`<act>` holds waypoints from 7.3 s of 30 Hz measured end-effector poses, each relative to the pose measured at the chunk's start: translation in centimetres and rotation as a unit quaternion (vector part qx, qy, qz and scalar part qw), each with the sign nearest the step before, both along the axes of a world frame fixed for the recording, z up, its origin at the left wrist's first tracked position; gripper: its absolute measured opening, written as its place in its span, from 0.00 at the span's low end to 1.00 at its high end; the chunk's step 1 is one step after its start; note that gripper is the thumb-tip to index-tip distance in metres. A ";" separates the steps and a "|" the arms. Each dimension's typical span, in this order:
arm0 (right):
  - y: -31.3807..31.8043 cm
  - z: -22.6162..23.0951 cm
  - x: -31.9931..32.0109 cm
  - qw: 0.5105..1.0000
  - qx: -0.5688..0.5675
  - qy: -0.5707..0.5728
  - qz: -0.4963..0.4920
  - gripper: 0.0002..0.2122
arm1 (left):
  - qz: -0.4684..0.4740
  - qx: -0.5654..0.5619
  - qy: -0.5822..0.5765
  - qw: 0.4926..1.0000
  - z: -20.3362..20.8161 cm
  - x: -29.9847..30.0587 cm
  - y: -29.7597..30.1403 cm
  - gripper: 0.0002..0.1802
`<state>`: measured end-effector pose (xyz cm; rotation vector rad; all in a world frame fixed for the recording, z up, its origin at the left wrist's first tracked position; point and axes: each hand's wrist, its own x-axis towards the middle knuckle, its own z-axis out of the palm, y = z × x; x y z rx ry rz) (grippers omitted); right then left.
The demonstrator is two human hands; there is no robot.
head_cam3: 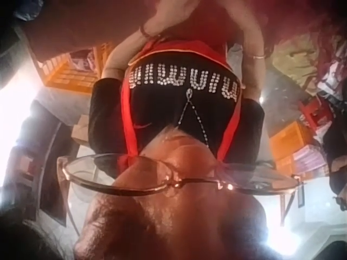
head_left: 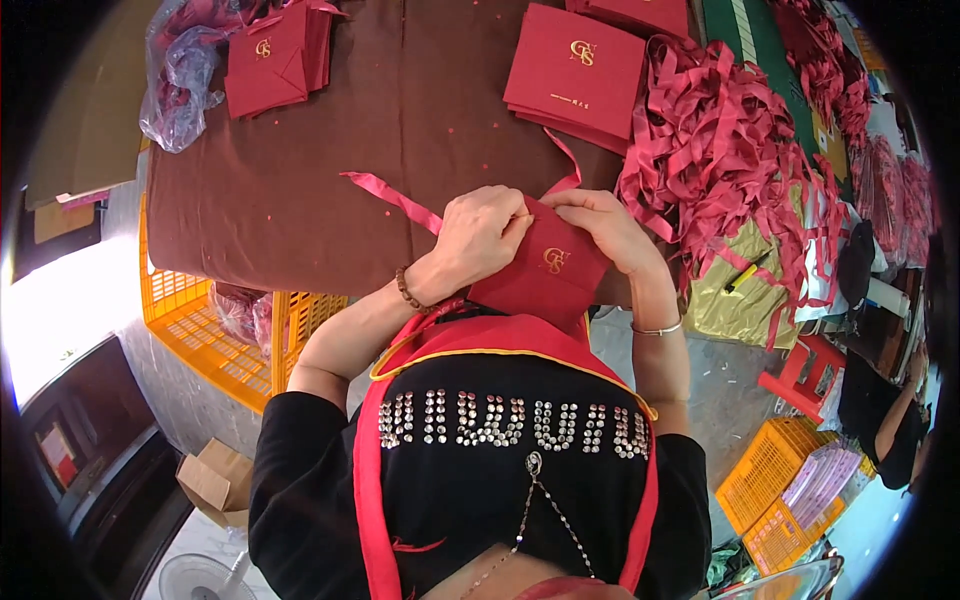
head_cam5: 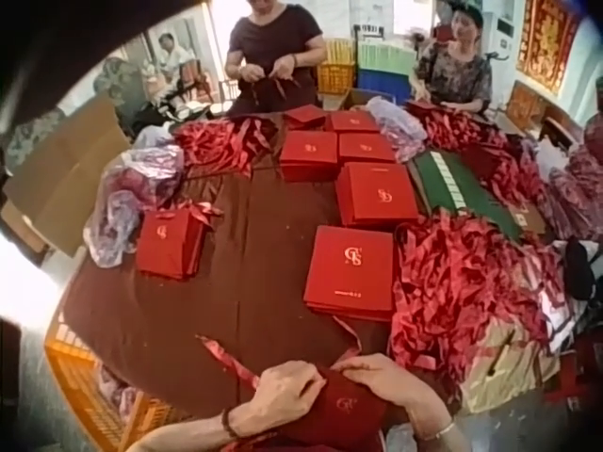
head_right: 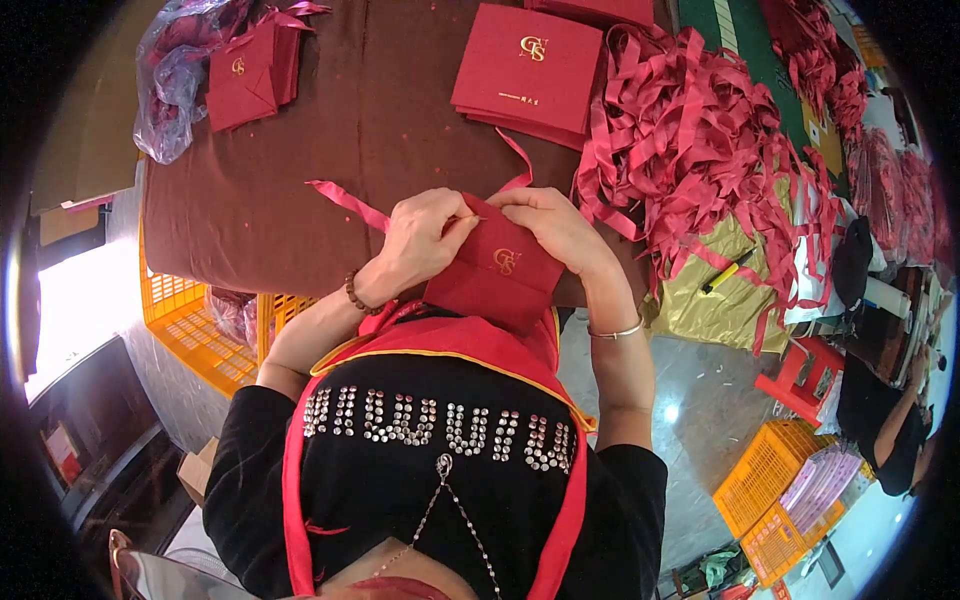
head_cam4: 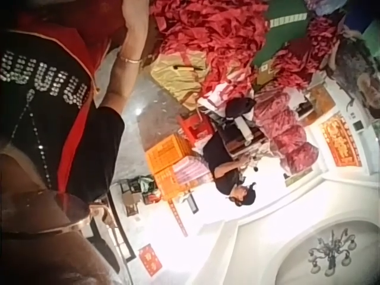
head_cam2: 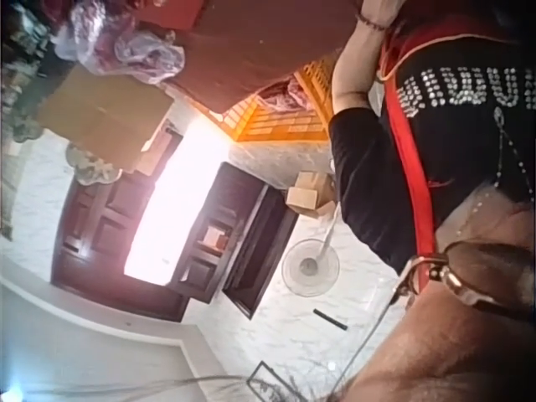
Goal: The person ties pink ribbons onto red gift bags by hand, threading a ribbon through the holes and tying it into a bow. They repeat this process for several bags before gathering the completed stack and handing it to another person.
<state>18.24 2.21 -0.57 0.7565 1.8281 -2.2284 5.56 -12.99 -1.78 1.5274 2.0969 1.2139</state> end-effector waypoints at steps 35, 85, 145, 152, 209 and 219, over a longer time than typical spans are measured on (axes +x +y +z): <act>-0.3 0.2 0.3 1.000 0.030 -0.001 -0.005 0.12 | -0.017 -0.015 0.063 0.998 0.4 -0.3 -0.3 0.07; -0.6 -0.1 0.3 0.998 0.068 0.000 0.019 0.12 | -0.011 -0.009 0.067 0.998 1.4 0.6 -0.1 0.07; -0.2 -0.9 0.6 1.000 0.006 -0.023 -0.008 0.10 | 0.012 -0.035 -0.060 0.998 0.8 1.0 -0.9 0.05; 0.2 -1.0 0.8 0.999 -0.038 -0.016 -0.013 0.10 | -0.009 -0.024 -0.022 0.999 0.6 1.1 -0.6 0.05; -3.2 2.8 0.3 0.960 0.273 0.059 0.016 0.10 | -0.106 -0.208 -0.211 0.949 3.3 -4.5 1.3 0.10; -5.2 2.3 0.2 0.882 0.448 0.140 0.037 0.06 | -0.414 -0.341 -0.260 0.803 3.3 -7.9 4.7 0.10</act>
